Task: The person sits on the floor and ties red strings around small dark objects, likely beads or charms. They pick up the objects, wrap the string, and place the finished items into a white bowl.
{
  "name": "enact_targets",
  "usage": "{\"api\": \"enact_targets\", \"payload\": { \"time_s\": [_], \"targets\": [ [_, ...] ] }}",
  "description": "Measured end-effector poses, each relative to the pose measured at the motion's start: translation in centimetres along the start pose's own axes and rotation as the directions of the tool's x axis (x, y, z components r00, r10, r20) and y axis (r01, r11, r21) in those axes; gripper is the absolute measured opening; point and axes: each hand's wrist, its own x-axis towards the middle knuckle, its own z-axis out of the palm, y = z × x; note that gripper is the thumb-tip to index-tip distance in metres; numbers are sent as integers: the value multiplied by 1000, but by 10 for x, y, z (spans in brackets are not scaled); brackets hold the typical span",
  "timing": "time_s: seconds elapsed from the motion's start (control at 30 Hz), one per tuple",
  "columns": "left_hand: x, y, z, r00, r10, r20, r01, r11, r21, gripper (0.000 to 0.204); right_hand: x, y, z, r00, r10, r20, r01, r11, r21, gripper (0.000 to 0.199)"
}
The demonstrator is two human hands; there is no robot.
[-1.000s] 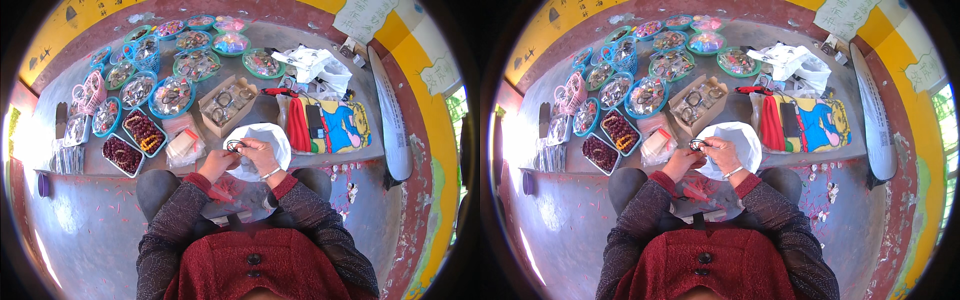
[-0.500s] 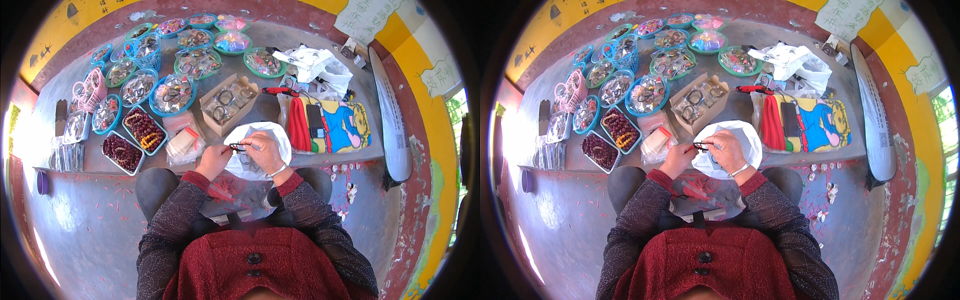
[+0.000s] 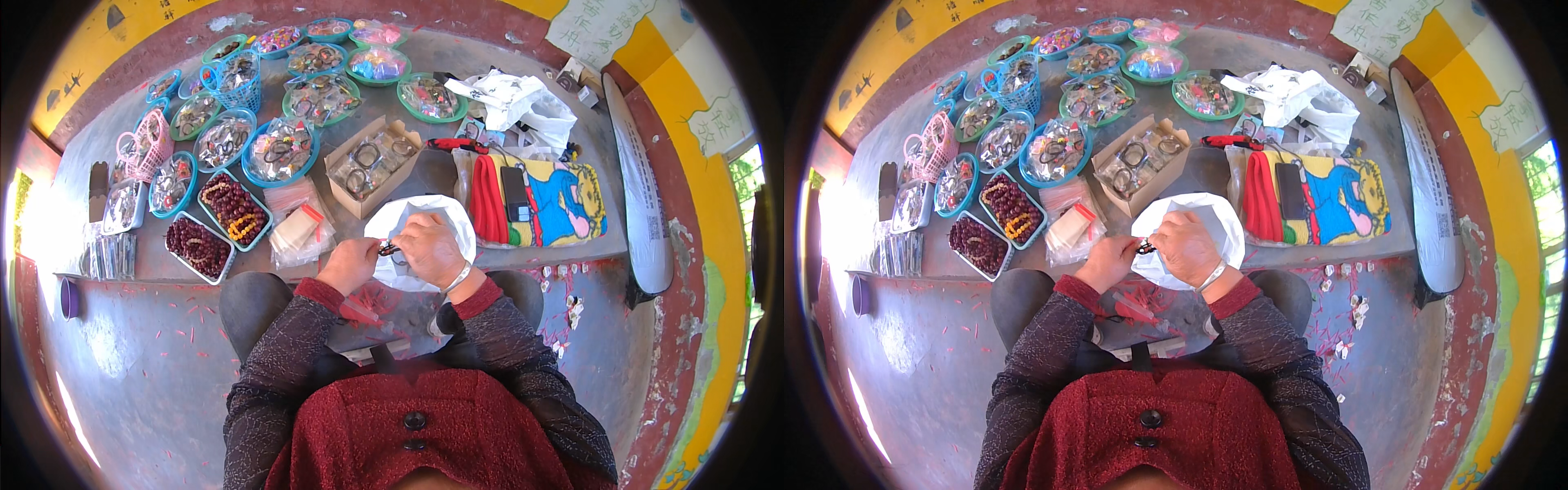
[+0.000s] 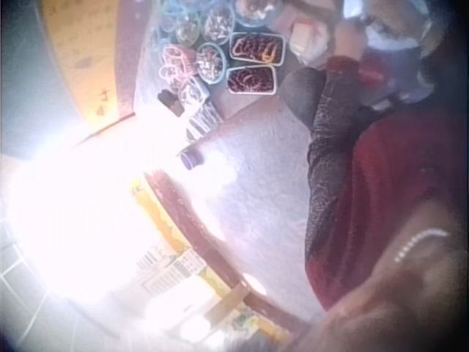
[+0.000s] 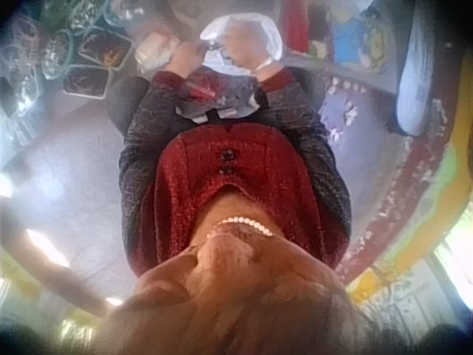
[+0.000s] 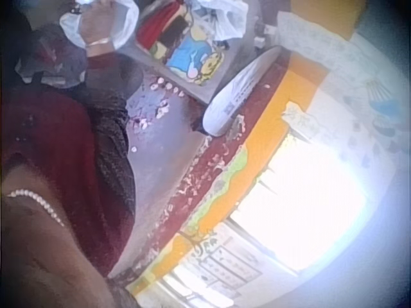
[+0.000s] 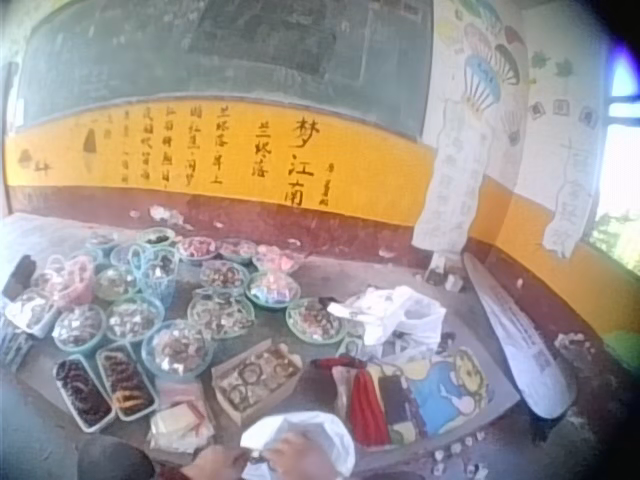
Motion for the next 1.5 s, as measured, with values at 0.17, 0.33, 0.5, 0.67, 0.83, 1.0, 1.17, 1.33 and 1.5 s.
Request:
{"api": "enact_targets", "payload": {
  "time_s": [0.17, 0.33, 0.5, 0.67, 0.83, 1.0, 1.17, 1.33, 1.5],
  "targets": [
    [-1, 3, 3, 998, -24, 61, 26, 999, -25, 22, 1, -5, 2, 999, 30, 25, -31, 999, 37, 7],
    [0, 0, 4, 987, -76, 139, 92, 989, -114, 24, 1, -5, 2, 999, 48, 24, -49, 998, 44, 6],
    [2, -4, 3, 969, -129, 210, 181, 951, -251, 25, -2, 1, 10, 997, -18, -77, 8, 993, -120, 6],
    [0, 1, -2, 960, -151, 237, 204, 954, -221, 25, 4, -14, 1, 993, -69, -94, 52, 984, -171, 5],
    [0, -5, 1, 967, -145, 209, 184, 967, -177, 24, 6, -24, 5, 985, -140, -96, 127, 983, -134, 8],
    [-2, 3, -1, 993, -49, 105, 50, 999, -12, 22, -2, -6, 17, 1000, -9, -15, 8, 998, -65, 9],
    [-3, -2, 8, 990, -12, 142, -2, 995, 100, 24, -3, -1, 16, 1000, -10, -26, 9, 999, -48, 7],
    [-4, 3, 6, 977, -27, 212, -2, 991, 133, 24, -4, -3, 18, 1000, -21, 15, 22, 999, -46, 7],
    [-4, -1, 9, 988, -23, 156, 10, 996, 87, 24, -3, -3, 20, 1000, -21, 22, 22, 999, -42, 5]
  ]
}}
